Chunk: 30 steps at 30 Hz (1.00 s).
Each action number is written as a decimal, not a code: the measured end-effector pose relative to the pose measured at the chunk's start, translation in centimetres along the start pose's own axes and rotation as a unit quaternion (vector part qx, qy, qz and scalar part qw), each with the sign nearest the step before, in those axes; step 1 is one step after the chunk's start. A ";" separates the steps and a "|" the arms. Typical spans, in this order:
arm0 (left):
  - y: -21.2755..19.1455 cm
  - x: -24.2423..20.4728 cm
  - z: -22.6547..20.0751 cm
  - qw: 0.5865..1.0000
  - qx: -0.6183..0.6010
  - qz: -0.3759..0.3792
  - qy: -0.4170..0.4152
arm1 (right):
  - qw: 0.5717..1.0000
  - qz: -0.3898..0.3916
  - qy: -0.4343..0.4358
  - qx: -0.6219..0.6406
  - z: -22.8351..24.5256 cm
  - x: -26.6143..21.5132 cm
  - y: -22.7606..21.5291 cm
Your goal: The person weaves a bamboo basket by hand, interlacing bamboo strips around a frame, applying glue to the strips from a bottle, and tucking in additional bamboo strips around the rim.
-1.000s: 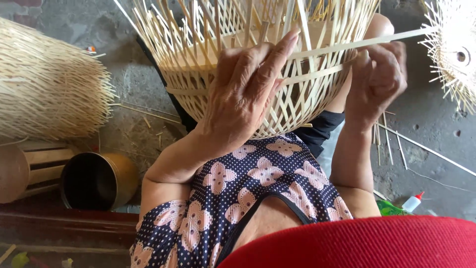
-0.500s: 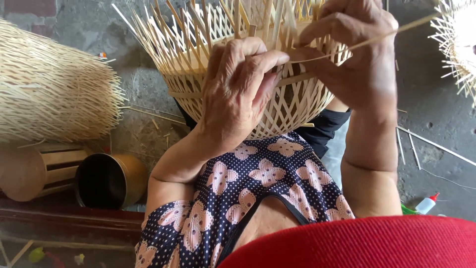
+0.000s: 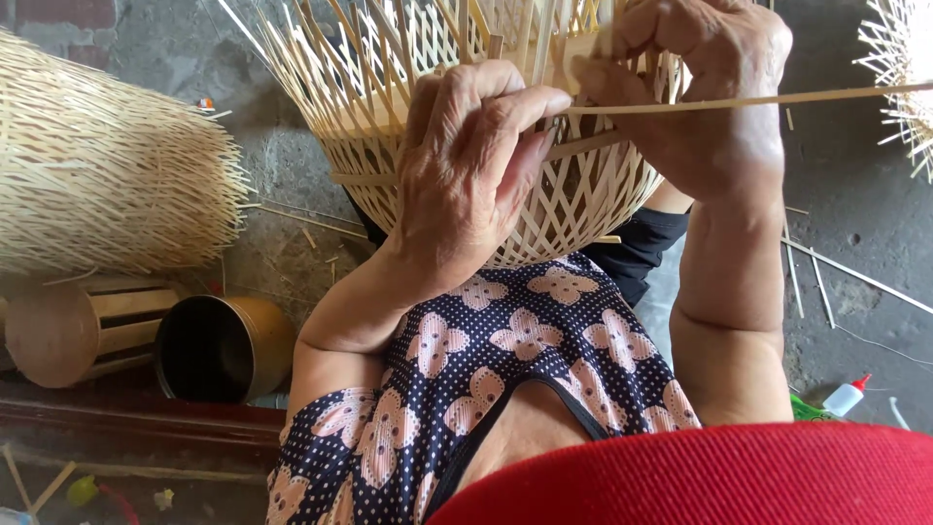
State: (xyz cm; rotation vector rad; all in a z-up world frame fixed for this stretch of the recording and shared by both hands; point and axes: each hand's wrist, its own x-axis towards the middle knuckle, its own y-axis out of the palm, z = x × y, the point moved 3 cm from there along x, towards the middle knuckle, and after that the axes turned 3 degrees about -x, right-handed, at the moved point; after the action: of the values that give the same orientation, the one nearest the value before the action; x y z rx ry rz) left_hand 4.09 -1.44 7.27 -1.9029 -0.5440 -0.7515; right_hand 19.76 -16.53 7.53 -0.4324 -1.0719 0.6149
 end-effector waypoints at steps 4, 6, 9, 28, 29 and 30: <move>0.5 0.1 0.2 1.000 0.000 -0.011 -0.001 | 1.000 -0.021 0.006 0.008 0.8 0.1 -0.4; 0.4 0.0 0.2 1.000 -0.003 -0.009 -0.002 | 1.000 -0.021 0.005 -0.006 0.9 0.2 -0.5; 0.1 -0.1 0.2 1.000 -0.008 -0.003 -0.002 | 1.000 -0.011 0.002 0.008 0.9 0.2 -0.7; 0.2 -0.1 0.2 1.000 -0.017 -0.010 0.006 | 0.999 -0.027 0.027 -0.003 2.9 0.7 -0.7; 0.2 -0.1 0.3 1.000 -0.017 -0.011 0.006 | 1.000 -0.024 0.019 -0.004 2.9 0.8 -0.6; 0.3 -0.1 0.3 1.000 -0.019 -0.013 0.007 | 1.000 -0.022 0.011 -0.007 2.8 1.0 -0.6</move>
State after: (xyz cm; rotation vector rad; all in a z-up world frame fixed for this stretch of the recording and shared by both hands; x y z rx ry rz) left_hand 4.30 -1.27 6.94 -1.9267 -0.5494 -0.7966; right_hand 17.66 -16.23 9.73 -0.4250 -1.0632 0.5632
